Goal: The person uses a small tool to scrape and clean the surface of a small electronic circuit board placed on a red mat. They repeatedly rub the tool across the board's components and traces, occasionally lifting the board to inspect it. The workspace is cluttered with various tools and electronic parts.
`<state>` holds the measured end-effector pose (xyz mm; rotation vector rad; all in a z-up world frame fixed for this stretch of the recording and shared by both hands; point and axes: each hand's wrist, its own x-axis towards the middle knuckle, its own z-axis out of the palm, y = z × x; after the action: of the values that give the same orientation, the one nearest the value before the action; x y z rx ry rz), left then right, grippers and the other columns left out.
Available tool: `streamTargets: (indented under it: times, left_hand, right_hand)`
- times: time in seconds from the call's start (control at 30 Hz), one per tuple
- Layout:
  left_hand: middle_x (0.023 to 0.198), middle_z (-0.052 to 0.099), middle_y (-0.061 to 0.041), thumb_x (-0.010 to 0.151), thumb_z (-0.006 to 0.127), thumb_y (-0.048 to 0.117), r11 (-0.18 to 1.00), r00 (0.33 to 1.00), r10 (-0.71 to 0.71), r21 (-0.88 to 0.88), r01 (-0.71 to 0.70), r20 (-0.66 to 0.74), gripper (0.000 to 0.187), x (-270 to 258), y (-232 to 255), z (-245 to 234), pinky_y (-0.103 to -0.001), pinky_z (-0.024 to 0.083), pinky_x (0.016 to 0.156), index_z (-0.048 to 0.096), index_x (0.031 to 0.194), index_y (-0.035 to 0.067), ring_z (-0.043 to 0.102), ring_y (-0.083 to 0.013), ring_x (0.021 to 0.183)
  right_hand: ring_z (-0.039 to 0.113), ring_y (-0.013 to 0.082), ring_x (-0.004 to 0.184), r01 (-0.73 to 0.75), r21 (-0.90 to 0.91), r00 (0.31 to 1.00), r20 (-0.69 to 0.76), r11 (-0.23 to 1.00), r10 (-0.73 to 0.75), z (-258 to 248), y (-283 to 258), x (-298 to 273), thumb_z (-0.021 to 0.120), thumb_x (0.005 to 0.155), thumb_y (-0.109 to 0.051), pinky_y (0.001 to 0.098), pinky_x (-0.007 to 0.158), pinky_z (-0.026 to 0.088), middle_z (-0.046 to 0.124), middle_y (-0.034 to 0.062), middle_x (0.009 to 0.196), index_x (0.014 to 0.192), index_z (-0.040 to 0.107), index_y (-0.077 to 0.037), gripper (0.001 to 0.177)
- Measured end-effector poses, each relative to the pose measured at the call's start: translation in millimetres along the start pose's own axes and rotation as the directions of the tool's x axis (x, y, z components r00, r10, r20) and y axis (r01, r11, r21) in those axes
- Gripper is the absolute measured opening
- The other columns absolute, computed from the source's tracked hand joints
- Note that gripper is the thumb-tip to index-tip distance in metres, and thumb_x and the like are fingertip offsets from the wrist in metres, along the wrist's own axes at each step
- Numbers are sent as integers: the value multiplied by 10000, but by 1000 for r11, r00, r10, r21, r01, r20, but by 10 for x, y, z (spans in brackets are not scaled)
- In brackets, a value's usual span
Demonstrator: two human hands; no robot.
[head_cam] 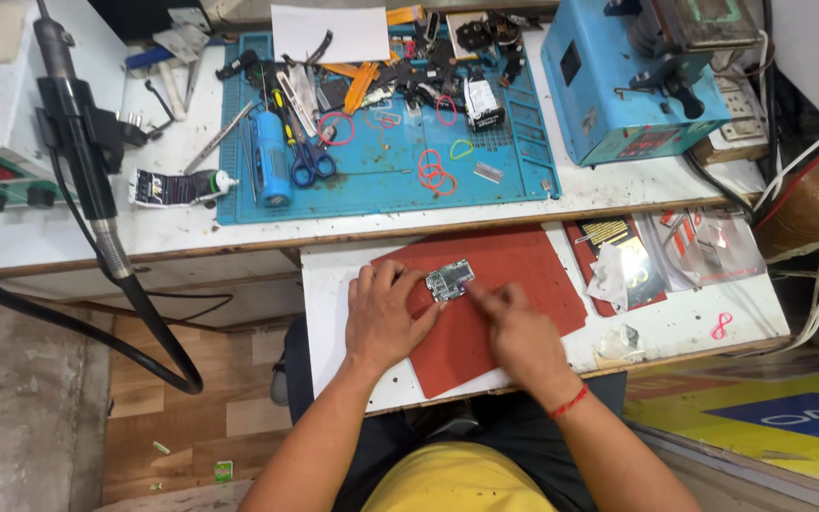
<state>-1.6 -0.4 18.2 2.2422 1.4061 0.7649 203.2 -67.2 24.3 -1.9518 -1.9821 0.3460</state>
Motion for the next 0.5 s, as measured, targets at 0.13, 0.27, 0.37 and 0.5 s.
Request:
streamTargets:
  times: [0.13, 0.27, 0.37, 0.5]
  left_hand:
    - [1084, 581, -35, 736, 848, 371, 1000, 1000, 5, 9, -5, 3, 468, 6, -1, -11, -446, 401, 857, 713, 1127, 151, 512, -284, 1029]
    - [1090, 585, -26, 737, 847, 381, 1000, 1000, 1, 5, -1, 8, 461, 16, 1, -3, -443, 398, 872, 719, 1121, 161, 509, -279, 1039]
    - [1090, 582, -28, 745, 846, 389, 1000, 1000, -5, -3, 5, 2, 458, -8, 20, 8, -441, 398, 873, 718, 1122, 162, 508, -277, 1039]
    - [1088, 580, -30, 748, 843, 379, 1000, 1000, -2, 5, 2, 13, 445, 23, 13, -14, -439, 399, 875, 718, 1115, 162, 508, -277, 1037]
  right_hand:
    - [684, 386, 693, 28, -30, 995, 97, 999, -25, -20, -36, 13, 546, 860, -58, 497, 620, 565, 623, 140, 1082, 1404, 608, -269, 586]
    - [686, 381, 726, -50, -15, 995, 83, 999, 51, -46, 55, 77, 525, 925, -75, 494, 616, 560, 627, 129, 1036, 1437, 577, -252, 544]
    - [680, 390, 745, -10, 14, 998, 60, 1000, 9, -22, 44, -5, 508, 883, -32, 488, 620, 563, 629, 139, 1030, 1438, 585, -236, 596]
    - [677, 391, 739, 2, 59, 999, 54, 998, -5, -25, -30, -85, 503, 898, -33, 493, 664, 564, 631, 143, 1028, 1434, 589, -229, 578]
